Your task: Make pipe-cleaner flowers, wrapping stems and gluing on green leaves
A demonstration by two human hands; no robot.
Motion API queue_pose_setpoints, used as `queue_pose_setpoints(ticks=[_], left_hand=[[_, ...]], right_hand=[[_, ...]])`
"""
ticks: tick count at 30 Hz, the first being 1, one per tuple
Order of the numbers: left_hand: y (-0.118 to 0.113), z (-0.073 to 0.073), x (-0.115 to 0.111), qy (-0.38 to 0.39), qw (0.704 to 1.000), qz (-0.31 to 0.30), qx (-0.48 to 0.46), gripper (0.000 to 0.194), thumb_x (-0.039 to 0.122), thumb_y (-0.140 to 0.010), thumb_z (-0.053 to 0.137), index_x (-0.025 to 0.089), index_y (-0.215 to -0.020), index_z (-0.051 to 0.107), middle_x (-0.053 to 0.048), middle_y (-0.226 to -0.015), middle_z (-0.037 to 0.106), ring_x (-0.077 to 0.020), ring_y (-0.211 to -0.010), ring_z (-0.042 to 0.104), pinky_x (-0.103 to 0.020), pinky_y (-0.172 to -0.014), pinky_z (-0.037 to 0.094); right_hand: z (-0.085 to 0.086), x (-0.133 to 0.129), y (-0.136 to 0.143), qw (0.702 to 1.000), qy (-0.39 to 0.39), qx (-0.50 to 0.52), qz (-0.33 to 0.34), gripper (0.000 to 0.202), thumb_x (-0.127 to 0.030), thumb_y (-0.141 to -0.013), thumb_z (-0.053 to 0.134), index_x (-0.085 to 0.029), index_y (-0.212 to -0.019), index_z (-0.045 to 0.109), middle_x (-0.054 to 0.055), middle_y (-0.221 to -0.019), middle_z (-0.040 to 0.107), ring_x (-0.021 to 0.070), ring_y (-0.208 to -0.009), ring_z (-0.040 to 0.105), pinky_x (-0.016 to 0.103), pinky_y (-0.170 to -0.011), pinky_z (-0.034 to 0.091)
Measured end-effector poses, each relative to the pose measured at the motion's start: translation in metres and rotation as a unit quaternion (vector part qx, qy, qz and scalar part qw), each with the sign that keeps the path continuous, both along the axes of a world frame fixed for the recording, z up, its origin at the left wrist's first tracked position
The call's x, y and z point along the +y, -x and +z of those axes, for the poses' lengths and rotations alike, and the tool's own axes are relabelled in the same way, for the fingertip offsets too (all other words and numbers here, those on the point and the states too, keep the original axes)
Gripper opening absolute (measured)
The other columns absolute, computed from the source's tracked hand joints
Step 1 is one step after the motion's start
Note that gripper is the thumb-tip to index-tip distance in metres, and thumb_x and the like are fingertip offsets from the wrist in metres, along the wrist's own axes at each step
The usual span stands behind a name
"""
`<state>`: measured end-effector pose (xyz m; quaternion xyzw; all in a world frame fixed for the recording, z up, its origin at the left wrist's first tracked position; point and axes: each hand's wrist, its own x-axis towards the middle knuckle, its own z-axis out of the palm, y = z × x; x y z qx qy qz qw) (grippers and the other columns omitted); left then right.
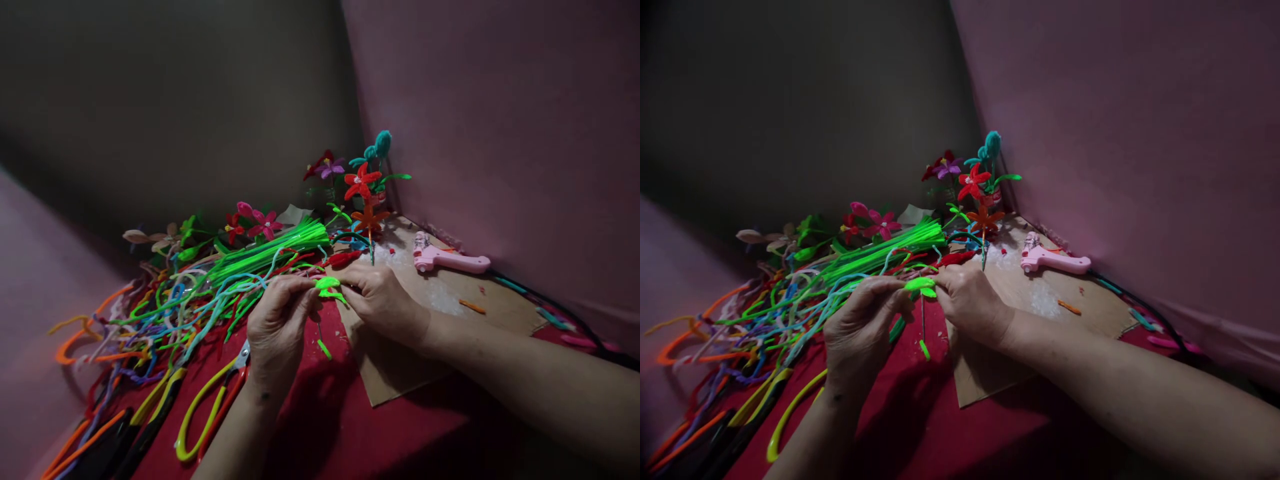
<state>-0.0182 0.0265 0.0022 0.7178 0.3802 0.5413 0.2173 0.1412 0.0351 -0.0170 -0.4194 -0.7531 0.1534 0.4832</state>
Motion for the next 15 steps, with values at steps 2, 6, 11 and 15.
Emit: queue_pose_setpoints(ticks=[2,6,11,15], left_hand=[[0.0003,0.0011,0.0001,-0.01,1.0,-0.003,0.014,0.002,0.017,-0.079,0.061,0.018,-0.08,0.063,0.0,-0.074,0.059,-0.0084,-0.057,0.057,-0.022,-0.053,0.05],[-0.0003,0.0026,-0.0003,-0.007,1.0,-0.007,0.026,0.004,0.017,-0.081,0.059,0.017,-0.079,0.062,0.0,-0.071,0.058,-0.0086,-0.056,0.057,-0.022,-0.053,0.051],[-0.0019,0.0013,0.0001,0.0,1.0,-0.006,0.009,0.003,0.016,-0.081,0.059,0.017,-0.081,0.061,0.0,-0.072,0.058,-0.0084,-0.056,0.057,-0.022,-0.053,0.051],[-0.0006,-0.0026,0.0032,-0.018,1.0,-0.009,-0.002,0.005,0.015,-0.08,0.059,0.019,-0.083,0.061,0.0,-0.077,0.059,-0.0084,-0.058,0.058,-0.022,-0.052,0.049]], right_hand=[[-0.0008,-0.0002,-0.0001,1.0,0.006,0.0,0.002,0.023,-0.008,-0.083,0.05,-0.017,-0.079,0.071,0.007,-0.078,0.067,0.0161,-0.078,0.057,0.029,-0.075,0.041],[-0.0014,-0.0001,-0.0005,1.0,0.012,-0.011,0.002,0.023,-0.01,-0.084,0.049,-0.018,-0.082,0.071,0.006,-0.078,0.066,0.0163,-0.078,0.057,0.029,-0.074,0.041],[0.0,0.0,-0.0009,1.0,0.016,-0.021,0.007,0.024,-0.009,-0.083,0.049,-0.017,-0.082,0.071,0.006,-0.078,0.066,0.0157,-0.077,0.057,0.029,-0.073,0.04],[0.0017,-0.0002,-0.001,0.999,0.027,-0.019,0.006,0.025,-0.007,-0.082,0.048,-0.016,-0.081,0.071,0.006,-0.077,0.067,0.0155,-0.074,0.057,0.029,-0.072,0.04]])
